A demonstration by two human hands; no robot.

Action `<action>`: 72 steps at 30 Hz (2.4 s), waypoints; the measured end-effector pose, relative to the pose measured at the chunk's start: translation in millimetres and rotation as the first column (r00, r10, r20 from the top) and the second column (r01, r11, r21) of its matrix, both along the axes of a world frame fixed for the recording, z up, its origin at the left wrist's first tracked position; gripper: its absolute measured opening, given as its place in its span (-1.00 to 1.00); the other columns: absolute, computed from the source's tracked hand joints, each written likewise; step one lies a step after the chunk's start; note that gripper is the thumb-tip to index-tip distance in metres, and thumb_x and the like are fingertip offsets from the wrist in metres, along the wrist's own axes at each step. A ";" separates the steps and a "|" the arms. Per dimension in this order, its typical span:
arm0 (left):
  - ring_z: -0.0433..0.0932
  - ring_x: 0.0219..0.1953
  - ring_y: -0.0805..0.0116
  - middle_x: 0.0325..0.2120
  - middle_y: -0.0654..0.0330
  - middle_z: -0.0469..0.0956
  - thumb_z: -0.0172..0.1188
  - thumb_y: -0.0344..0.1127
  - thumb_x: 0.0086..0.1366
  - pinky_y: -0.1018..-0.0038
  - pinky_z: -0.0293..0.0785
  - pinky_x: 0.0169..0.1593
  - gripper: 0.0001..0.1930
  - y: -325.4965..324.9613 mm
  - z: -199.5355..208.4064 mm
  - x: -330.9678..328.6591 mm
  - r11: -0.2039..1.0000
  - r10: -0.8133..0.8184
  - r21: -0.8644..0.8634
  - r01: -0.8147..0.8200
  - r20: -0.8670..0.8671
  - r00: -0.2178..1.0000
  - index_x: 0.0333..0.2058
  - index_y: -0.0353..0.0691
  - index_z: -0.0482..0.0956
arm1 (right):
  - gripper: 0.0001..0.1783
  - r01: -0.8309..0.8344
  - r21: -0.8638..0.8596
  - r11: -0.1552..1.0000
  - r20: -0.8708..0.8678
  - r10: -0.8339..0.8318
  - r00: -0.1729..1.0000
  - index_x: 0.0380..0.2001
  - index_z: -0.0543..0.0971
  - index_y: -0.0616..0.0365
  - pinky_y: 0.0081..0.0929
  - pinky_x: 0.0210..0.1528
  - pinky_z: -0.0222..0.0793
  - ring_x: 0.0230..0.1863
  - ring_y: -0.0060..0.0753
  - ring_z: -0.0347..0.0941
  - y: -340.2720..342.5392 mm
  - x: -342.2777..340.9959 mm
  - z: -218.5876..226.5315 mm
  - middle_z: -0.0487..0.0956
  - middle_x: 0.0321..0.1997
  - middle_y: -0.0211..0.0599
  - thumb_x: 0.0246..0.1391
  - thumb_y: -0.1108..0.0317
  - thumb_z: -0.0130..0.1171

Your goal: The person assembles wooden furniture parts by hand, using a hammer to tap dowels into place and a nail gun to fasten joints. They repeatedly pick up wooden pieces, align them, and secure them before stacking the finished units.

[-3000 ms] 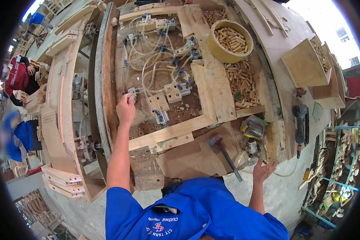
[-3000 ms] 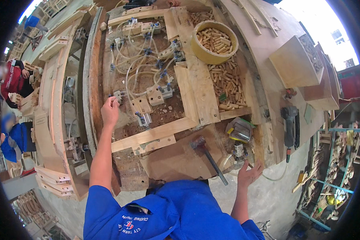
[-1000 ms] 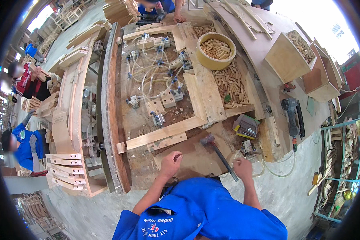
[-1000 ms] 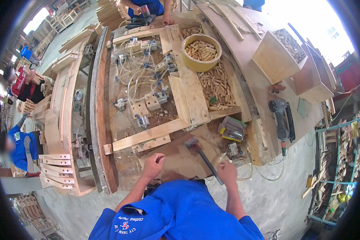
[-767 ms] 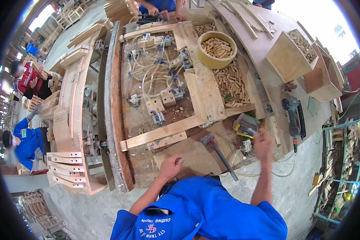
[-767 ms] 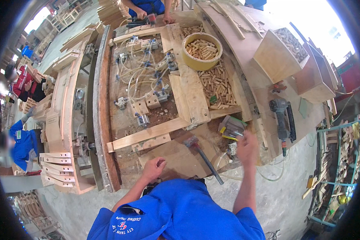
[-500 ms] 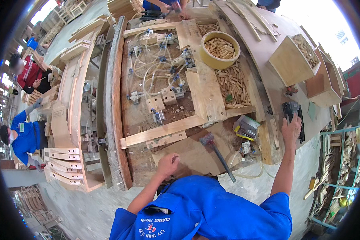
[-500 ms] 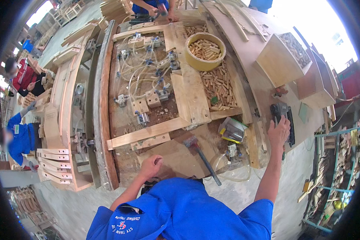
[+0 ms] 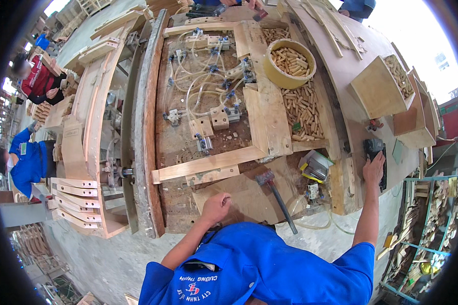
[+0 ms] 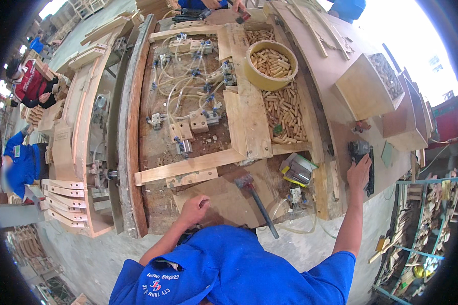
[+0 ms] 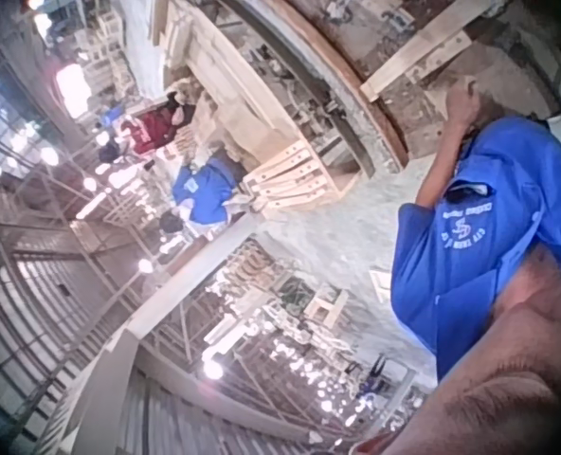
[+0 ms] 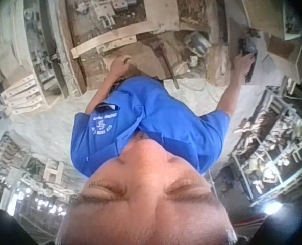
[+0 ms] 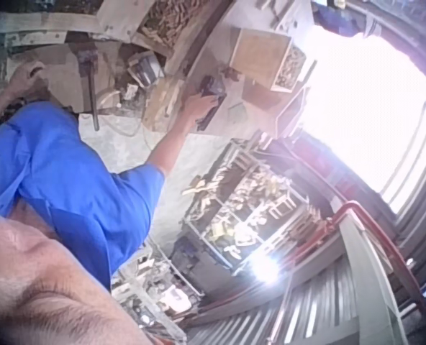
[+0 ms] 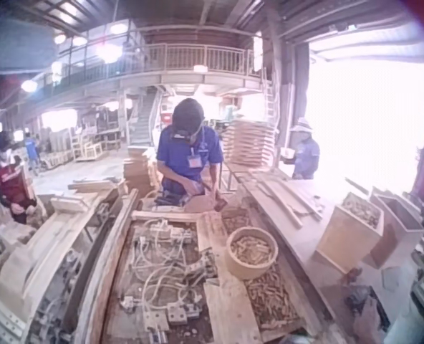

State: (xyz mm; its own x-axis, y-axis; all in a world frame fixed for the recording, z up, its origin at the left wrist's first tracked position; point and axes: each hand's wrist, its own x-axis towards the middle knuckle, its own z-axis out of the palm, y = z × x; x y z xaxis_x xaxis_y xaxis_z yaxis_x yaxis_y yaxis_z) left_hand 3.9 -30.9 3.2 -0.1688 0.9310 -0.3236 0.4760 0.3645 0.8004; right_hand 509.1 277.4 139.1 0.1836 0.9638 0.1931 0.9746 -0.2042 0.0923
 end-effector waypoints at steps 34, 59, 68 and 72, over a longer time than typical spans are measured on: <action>0.56 -0.03 0.46 -0.05 0.21 0.63 0.08 -0.17 0.62 0.42 0.54 0.11 -0.56 110.6 43.8 87.6 0.990 -0.122 0.143 0.010 0.807 0.578 0.30 -0.34 0.40 | -0.46 -0.449 -0.323 0.833 -0.810 -0.489 -0.325 0.20 0.53 0.30 -0.33 -0.34 0.66 -0.42 -0.41 0.62 -113.8 -252.7 22.9 0.69 -0.16 -0.17 0.57 0.00 0.01; 0.58 -0.04 0.42 -0.02 0.22 0.55 -0.02 -0.31 0.64 0.37 0.57 0.12 -0.39 140.9 -28.1 77.5 0.999 -0.036 0.047 -0.017 0.919 0.392 0.54 -0.21 0.03 | -0.43 -0.527 -0.424 0.736 -0.835 -0.544 -0.089 0.18 0.57 0.29 -0.46 -0.38 0.62 -0.50 -0.48 0.58 -79.2 -302.3 -20.5 0.65 -0.39 -0.24 0.61 -0.06 -0.08; 0.54 -0.07 0.47 -0.06 0.26 0.52 0.01 -0.24 0.64 0.43 0.54 0.10 -0.45 139.8 -28.8 81.6 1.000 -0.006 0.013 -0.018 0.938 0.347 0.46 -0.27 0.15 | -0.44 -0.486 -0.403 0.775 -0.869 -0.491 -0.062 0.13 0.56 0.25 -0.48 -0.37 0.60 -0.50 -0.49 0.57 -88.0 -306.0 -12.5 0.65 -0.41 -0.28 0.60 -0.08 -0.07; 0.51 -0.04 0.47 -0.02 0.23 0.52 0.01 -0.18 0.64 0.41 0.51 0.13 -0.41 136.8 -29.5 80.4 1.000 -0.002 0.004 -0.003 0.865 0.502 0.50 -0.26 0.14 | -0.45 -0.514 -0.412 0.753 -0.871 -0.492 -0.023 0.13 0.56 0.24 -0.48 -0.38 0.62 -0.49 -0.47 0.59 -87.4 -302.0 -15.6 0.65 -0.41 -0.28 0.59 -0.09 -0.05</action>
State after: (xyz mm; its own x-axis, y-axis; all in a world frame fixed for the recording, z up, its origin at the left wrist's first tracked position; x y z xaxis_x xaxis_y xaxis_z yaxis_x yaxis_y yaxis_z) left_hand 84.3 105.9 -26.3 0.1921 0.9329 -0.3046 -0.4541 0.3597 0.8151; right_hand 207.1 190.0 123.5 -0.3336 0.7200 -0.6086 0.1614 -0.5924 -0.7893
